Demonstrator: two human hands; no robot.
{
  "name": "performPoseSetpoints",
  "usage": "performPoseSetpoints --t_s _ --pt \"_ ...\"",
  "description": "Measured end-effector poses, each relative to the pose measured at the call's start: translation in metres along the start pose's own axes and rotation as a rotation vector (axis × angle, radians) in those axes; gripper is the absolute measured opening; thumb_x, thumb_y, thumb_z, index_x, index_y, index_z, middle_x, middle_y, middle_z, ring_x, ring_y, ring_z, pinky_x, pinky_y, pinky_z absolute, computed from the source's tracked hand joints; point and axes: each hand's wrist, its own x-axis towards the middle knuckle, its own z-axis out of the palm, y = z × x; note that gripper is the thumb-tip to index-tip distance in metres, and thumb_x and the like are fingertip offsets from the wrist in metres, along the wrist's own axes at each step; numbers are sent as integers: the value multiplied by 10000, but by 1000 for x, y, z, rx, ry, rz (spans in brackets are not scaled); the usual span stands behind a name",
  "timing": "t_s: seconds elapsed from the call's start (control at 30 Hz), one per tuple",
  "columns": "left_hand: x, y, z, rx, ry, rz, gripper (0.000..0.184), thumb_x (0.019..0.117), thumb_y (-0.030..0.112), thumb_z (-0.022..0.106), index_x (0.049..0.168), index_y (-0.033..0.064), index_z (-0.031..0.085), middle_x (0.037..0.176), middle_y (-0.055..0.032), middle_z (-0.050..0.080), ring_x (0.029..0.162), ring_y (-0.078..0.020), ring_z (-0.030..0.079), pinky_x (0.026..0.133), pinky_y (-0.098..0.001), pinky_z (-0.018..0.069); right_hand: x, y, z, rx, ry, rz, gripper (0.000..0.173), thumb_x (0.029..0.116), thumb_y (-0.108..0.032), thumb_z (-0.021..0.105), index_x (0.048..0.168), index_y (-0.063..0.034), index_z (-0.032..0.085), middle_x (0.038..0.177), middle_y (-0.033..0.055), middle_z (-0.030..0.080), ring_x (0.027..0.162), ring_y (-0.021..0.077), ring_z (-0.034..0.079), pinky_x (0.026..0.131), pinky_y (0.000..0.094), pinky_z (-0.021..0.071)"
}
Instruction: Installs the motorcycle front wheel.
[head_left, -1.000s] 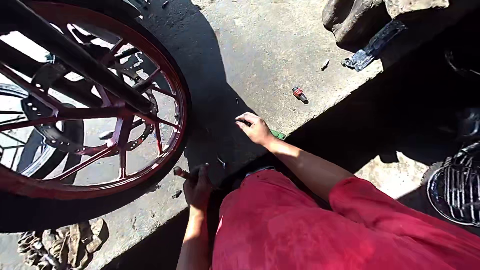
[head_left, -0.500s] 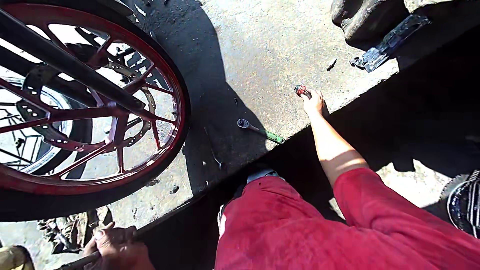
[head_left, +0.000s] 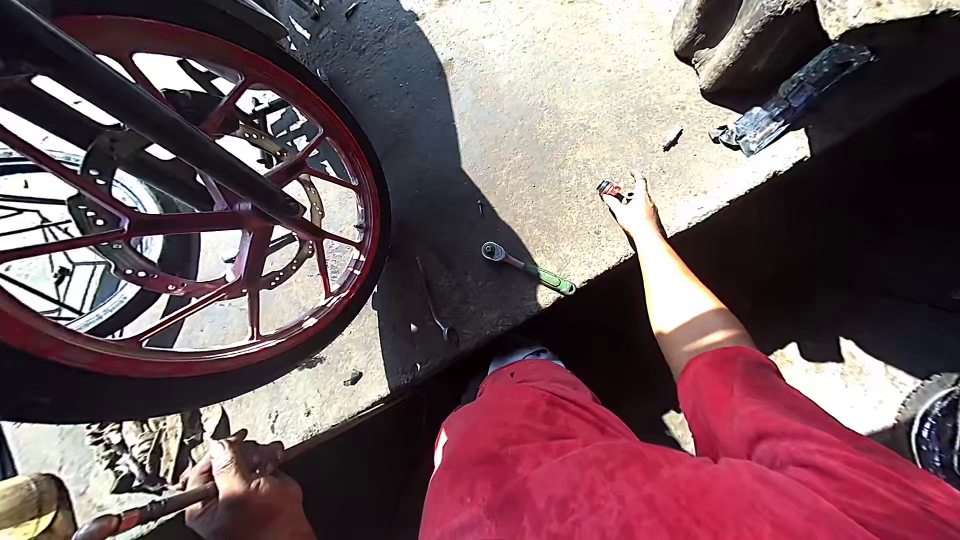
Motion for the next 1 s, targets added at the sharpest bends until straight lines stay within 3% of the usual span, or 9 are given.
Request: performPoseSetpoints --t_s 0.07,0.1,0.2,0.33,0.47,0.6,0.7,0.8,1.0 --pt "-2 0 2 2 -42 18 229 1044 81 391 911 178 551 583 148 484 440 2 451 433 -171 429 6 2 4 -83 -5 -49 611 970 -479 687 1472 -166 535 1327 191 659 1237 377 631 1067 617 462" --pt "-2 -1 1 -3 -62 27 223 1040 82 402 917 174 565 584 146 493 444 -1 455 438 -174 435 6 -2 6 -131 -23 -56 568 989 -477 658 1440 -149 552 1315 200 662 1233 398 631 1052 637 466" --pt "-4 -2 1 -8 -69 33 212 1032 77 429 920 164 586 581 144 517 446 -1 471 440 -174 445 -6 -31 6 -182 -106 -58 574 1027 -447 606 1447 -69 506 1305 270 644 1235 461 615 1045 669 448" --pt "6 -4 -5 -24 -16 22 232 1048 100 409 912 167 585 598 141 506 447 6 438 436 -162 414 -60 -107 17 54 -210 -171 536 1061 -331 586 1463 -5 447 1302 307 615 1208 448 619 1047 615 457" --pt "28 -1 -14 -39 144 -11 227 1078 106 375 976 122 577 688 103 571 462 7 458 421 -158 410 -125 -182 55 255 -412 -432 497 1046 -306 611 1442 -46 461 1159 232 676 987 356 697 903 570 548" --pt "61 4 -27 -14 247 -59 211 1108 161 393 1129 78 586 760 56 583 491 -12 476 419 -170 400 -178 -264 96 334 -566 -670 479 1019 -269 638 1425 -56 500 1230 174 677 1110 284 680 984 518 544" --pt "79 2 -41 -56 199 -33 201 1100 147 423 1202 59 572 757 43 578 473 -19 456 405 -168 382 -205 -319 117 292 -560 -750 460 1033 -296 619 1429 -95 501 1172 141 696 1037 270 697 929 520 562" --pt "92 4 -53 -75 84 -24 205 1091 146 429 1218 56 563 795 47 580 477 -11 438 412 -161 376 -217 -354 133 188 -469 -767 490 1039 -316 607 1461 -102 477 1161 173 704 1034 347 705 910 586 558" --pt "117 -12 -86 -133 -52 -8 217 1067 137 454 1205 35 587 818 47 631 487 -7 453 422 -164 381 -235 -387 134 4 -352 -774 483 1032 -315 628 1460 -137 493 1183 175 701 1064 365 699 917 610 552"
